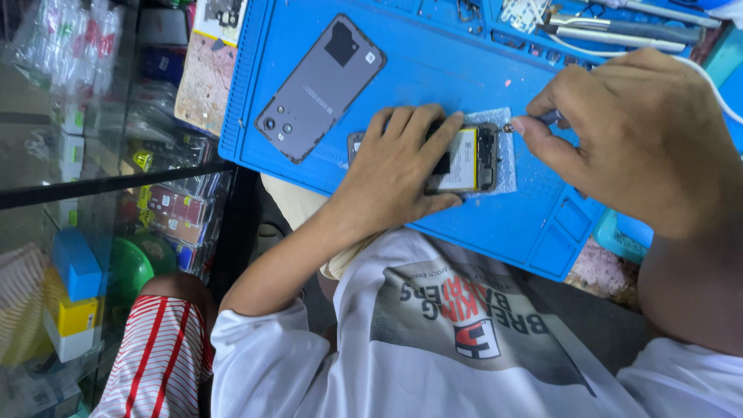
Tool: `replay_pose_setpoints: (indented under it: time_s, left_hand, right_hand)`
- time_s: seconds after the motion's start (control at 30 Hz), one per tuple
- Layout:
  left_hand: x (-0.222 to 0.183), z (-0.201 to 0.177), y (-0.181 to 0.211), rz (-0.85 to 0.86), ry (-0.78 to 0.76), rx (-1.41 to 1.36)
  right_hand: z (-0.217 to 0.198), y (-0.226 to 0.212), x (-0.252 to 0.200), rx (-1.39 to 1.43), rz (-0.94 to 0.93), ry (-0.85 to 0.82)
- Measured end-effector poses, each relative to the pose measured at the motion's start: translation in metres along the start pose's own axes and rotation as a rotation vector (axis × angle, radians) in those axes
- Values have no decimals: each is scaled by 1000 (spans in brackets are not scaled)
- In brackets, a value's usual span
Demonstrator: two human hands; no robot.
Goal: The person holds a mobile phone and its back cover, سپس places the back cover on a work mat. They use a toothbrush to clean the internal components of the phone and finally use a screwdriver to remove a screw from the internal frame.
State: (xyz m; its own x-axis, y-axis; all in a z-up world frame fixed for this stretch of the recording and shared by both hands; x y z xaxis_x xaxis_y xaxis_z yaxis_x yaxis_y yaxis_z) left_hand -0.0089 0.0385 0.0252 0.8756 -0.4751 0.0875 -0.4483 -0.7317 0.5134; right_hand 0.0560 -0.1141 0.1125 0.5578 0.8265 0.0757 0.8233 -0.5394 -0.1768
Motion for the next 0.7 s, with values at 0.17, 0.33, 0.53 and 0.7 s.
replay_pose_setpoints:
  time_s: [0.17, 0.33, 0.53, 0.7]
  left_hand:
    - [-7, 5, -4, -52, 12, -40]
    - [-5, 5, -2, -88, 43, -45]
    - [-2, 8, -2, -101, 35, -61]
    - [-13, 21, -10, -79, 14, -36]
  right_hand:
    - [5, 18, -4, 60, 87, 27]
    - [-1, 22, -10, 175, 82, 6]
    - [-2, 22, -8, 178, 122, -12]
    - [6, 7, -16, 99, 104, -14]
Point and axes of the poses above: each hand's wrist, its own x-axis towards the middle knuckle, its own z-axis out of the palm, y = z × x, the point moved 7 cm from there along x, towards the middle knuckle, and after that the axes turned 7 degrees about -y, right-handed, at the moved point
